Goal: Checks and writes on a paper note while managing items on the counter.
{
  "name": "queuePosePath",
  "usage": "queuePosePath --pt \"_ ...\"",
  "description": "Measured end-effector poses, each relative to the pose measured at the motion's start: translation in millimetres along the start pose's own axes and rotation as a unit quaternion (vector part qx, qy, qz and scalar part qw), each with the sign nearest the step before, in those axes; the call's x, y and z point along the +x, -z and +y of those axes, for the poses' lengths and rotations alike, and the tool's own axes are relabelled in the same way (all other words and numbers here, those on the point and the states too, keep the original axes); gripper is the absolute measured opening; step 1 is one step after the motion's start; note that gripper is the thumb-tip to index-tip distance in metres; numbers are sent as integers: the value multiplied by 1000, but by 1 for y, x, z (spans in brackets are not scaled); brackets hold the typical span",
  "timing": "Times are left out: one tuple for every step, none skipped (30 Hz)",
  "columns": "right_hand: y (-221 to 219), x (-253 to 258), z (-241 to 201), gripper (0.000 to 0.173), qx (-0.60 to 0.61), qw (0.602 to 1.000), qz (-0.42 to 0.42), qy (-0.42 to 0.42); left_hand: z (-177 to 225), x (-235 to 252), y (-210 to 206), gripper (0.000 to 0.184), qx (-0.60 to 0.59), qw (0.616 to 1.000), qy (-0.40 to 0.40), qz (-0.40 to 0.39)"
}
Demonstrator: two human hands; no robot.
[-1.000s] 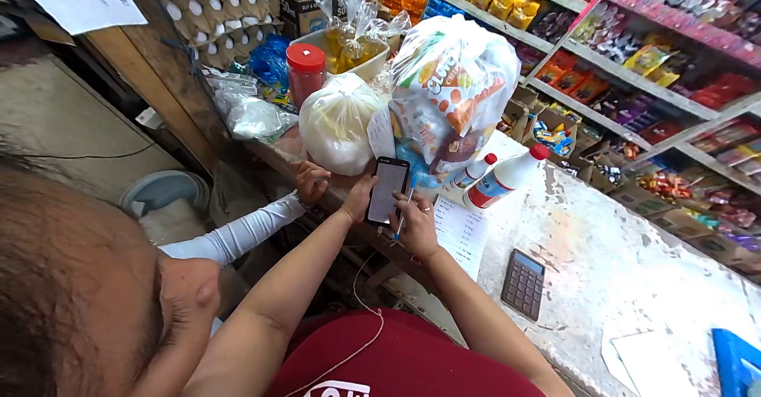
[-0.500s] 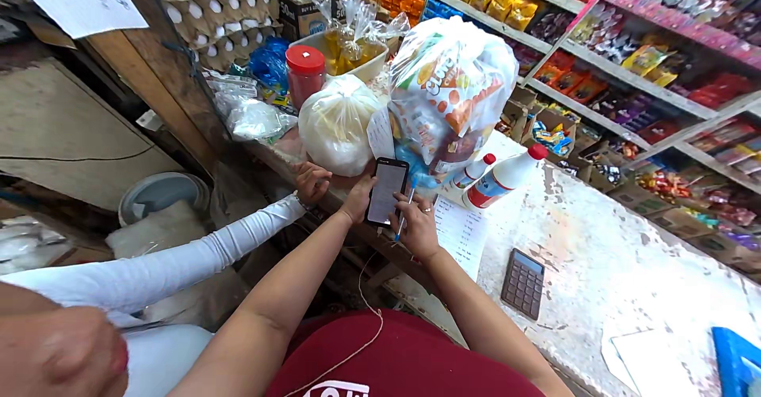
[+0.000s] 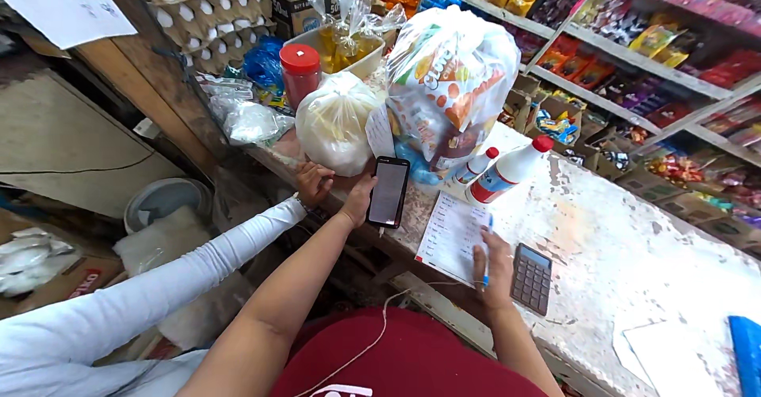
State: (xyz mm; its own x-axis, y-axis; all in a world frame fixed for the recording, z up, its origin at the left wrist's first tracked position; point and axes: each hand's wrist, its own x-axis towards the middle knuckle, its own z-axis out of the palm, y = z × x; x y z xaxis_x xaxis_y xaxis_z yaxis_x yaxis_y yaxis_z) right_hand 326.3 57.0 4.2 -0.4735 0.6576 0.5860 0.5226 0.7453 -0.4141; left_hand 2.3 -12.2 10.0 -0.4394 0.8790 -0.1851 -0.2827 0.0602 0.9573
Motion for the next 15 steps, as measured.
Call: queuePosePath --pt "11 -8 9 44 -29 999 8 -22 -1 0 1 57 8 1000 10 1" --pt "20 -17 18 42 -58 997 15 -43 -1 1 2 58 14 1000 17 2" --pt "29 -26 26 41 -85 994 17 -65 -2 2 2 58 19 1000 17 4" --pt "36 -34 32 40 -105 991 18 -85 -2 2 2 59 24 1000 17 5" --pt "40 -41 36 38 -115 988 23 -101 -3 2 2 60 29 999 16 5" --pt "42 -46 38 36 -118 986 27 -115 -4 3 2 60 31 999 13 6" --pt "43 -48 37 34 -121 985 33 -122 -5 4 2 59 32 999 10 8" --pt "43 -47 36 33 -123 984 33 -125 -6 4 1 59 31 999 8 9" --pt "42 -45 34 33 -129 983 27 -125 -6 5 -1 58 34 999 5 10" --pt "40 -42 34 33 -135 983 16 -125 -6 6 -2 58 43 999 5 14" --pt "39 -40 34 33 -142 982 3 -127 -5 5 -3 59 52 998 8 16" --pt "39 -39 34 33 -146 981 -6 -129 -4 6 -4 60 67 998 10 21" --pt "38 -38 36 33 -149 981 -11 -127 -3 7 -5 60 80 996 12 25" --pt "38 -38 37 34 -150 980 -16 -125 -2 7 -6 61 90 995 15 26" --pt "38 -38 38 34 -150 980 -23 -125 -2 7 -6 62 100 995 17 27"
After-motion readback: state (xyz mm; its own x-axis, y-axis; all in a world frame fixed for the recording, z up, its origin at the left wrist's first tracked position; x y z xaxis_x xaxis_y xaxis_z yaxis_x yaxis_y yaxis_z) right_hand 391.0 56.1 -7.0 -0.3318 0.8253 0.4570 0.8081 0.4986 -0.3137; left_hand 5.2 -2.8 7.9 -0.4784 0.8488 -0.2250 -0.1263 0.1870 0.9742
